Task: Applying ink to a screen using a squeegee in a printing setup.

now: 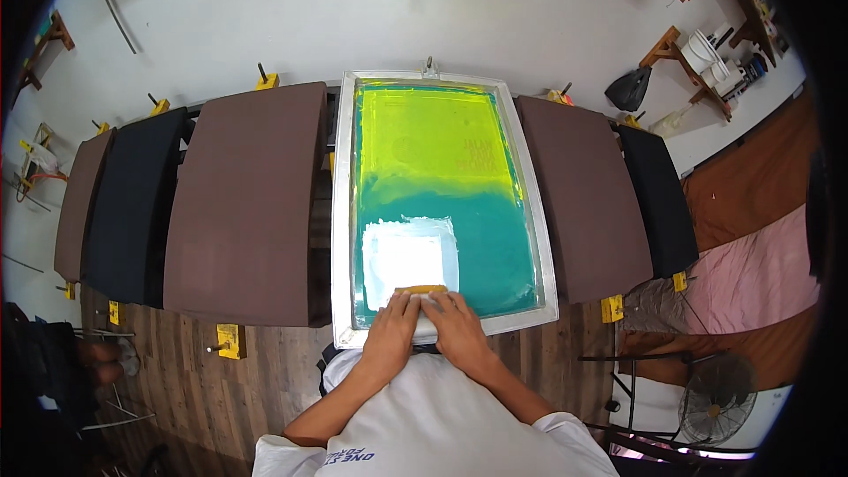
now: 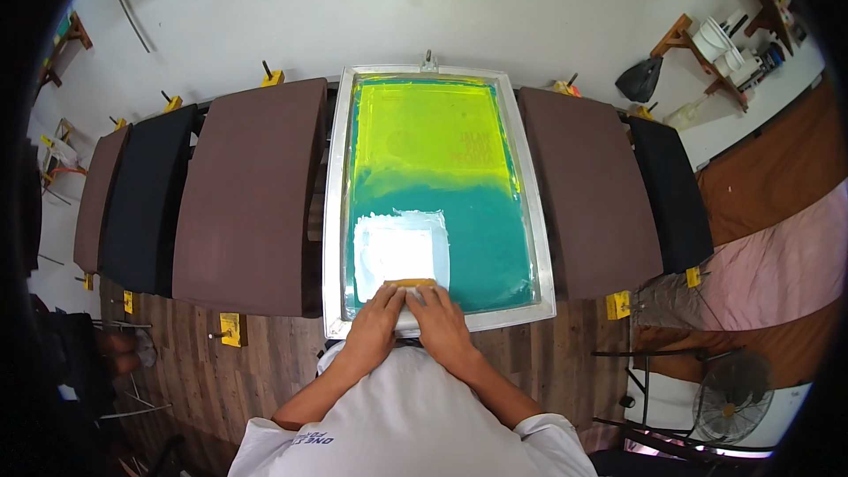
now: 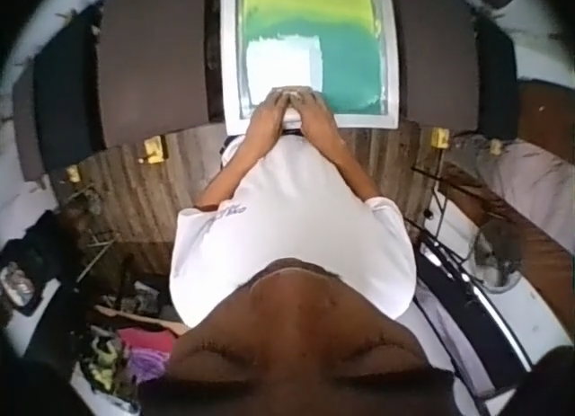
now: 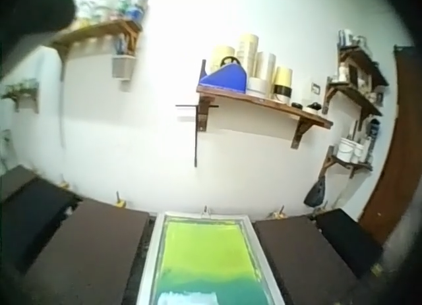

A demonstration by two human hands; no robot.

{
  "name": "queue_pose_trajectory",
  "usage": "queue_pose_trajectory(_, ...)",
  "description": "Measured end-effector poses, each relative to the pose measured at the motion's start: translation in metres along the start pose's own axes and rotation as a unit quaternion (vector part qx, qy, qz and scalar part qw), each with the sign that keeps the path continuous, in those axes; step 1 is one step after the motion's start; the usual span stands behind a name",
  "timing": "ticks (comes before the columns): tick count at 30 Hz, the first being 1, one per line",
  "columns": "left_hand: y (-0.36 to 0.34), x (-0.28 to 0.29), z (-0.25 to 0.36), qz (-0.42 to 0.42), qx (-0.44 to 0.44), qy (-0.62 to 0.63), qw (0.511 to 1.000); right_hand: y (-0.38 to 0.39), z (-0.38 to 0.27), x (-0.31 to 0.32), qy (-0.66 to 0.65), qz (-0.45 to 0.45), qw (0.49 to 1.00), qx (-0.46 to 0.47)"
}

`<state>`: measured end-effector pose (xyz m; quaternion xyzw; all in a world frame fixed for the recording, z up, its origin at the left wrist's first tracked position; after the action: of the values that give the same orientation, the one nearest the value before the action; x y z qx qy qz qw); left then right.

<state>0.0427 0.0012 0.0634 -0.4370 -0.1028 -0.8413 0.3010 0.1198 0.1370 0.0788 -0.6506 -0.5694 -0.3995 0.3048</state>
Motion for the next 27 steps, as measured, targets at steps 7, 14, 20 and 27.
queue_pose_trajectory(7, 0.010, 0.000, 0.002, -0.060, 0.005, -0.001, 0.998, 0.012, -0.007, 0.006, -0.001, 0.011, 1.000, 0.004)
queue_pose_trajectory(14, 0.013, 0.006, 0.005, -0.082, 0.006, -0.064, 0.995, 0.012, -0.007, 0.009, -0.030, -0.073, 0.997, -0.005)
queue_pose_trajectory(20, 0.012, 0.012, 0.005, -0.128, 0.033, -0.008, 0.991, 0.006, -0.006, 0.016, -0.046, -0.098, 0.994, -0.007)
queue_pose_trajectory(27, -0.043, 0.020, -0.022, 0.031, 0.024, -0.053, 0.998, -0.056, 0.008, 0.016, -0.003, 0.021, 0.999, 0.040)
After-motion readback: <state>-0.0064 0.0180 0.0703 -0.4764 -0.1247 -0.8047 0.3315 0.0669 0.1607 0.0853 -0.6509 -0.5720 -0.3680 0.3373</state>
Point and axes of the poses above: each hand's wrist, its own y-axis away from the middle knuckle, its own x-axis out of the back of the hand, z = x × y, the point moved 1 cm from there along -y, towards the middle knuckle, and after that the axes turned 3 degrees about -y, right-handed, at the moved point
